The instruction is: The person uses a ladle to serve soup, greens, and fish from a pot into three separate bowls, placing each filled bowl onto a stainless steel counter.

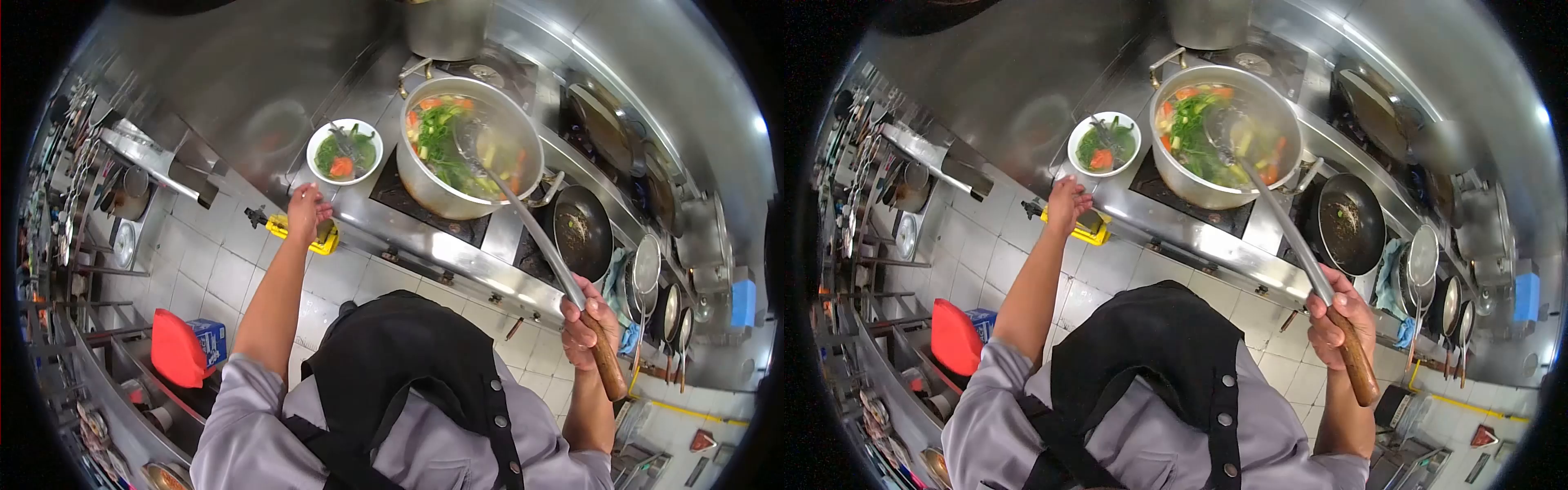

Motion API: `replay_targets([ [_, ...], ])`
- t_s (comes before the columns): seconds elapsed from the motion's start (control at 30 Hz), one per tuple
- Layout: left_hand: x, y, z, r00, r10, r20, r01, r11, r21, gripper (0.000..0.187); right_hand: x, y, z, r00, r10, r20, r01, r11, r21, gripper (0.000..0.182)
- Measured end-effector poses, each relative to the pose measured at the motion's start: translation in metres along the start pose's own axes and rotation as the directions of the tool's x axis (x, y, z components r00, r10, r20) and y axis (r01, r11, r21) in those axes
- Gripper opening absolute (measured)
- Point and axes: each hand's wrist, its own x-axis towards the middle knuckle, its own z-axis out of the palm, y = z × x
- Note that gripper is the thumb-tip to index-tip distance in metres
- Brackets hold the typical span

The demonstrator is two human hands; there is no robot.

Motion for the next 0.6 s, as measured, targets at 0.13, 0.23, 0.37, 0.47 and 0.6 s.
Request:
replay_targets([
  [0.13, 0.019, 0.015, 0.036, 0.998, -0.056, -0.026, 0.055, 0.998, -0.026, 0.044, 0.000, 0.007, 0.005, 1.000, -0.014, 0.025, 0.013, 0.999, 0.030, 0.049],
  [0.23, 0.034, 0.020, 0.045, 0.991, -0.130, 0.009, 0.130, 0.991, -0.039, 0.041, 0.000, 0.008, 0.005, 0.999, -0.013, 0.037, 0.012, 1.000, 0.012, 0.048],
  [0.37, 0.044, 0.019, 0.048, 0.999, -0.038, 0.026, 0.040, 0.995, -0.096, 0.043, -0.008, 0.011, 0.019, 0.993, -0.081, -0.084, 0.043, 0.925, -0.378, 0.049],
  [0.47, 0.035, 0.024, 0.049, 0.997, -0.073, 0.019, 0.075, 0.990, -0.121, 0.045, -0.009, 0.014, 0.023, 0.977, -0.136, -0.167, 0.027, 0.848, -0.530, 0.053],
  [0.6, 0.009, 0.034, 0.048, 0.991, -0.115, 0.061, 0.123, 0.983, -0.134, 0.051, -0.011, 0.013, 0.021, 0.972, -0.143, -0.187, 0.005, 0.807, -0.591, 0.052],
])
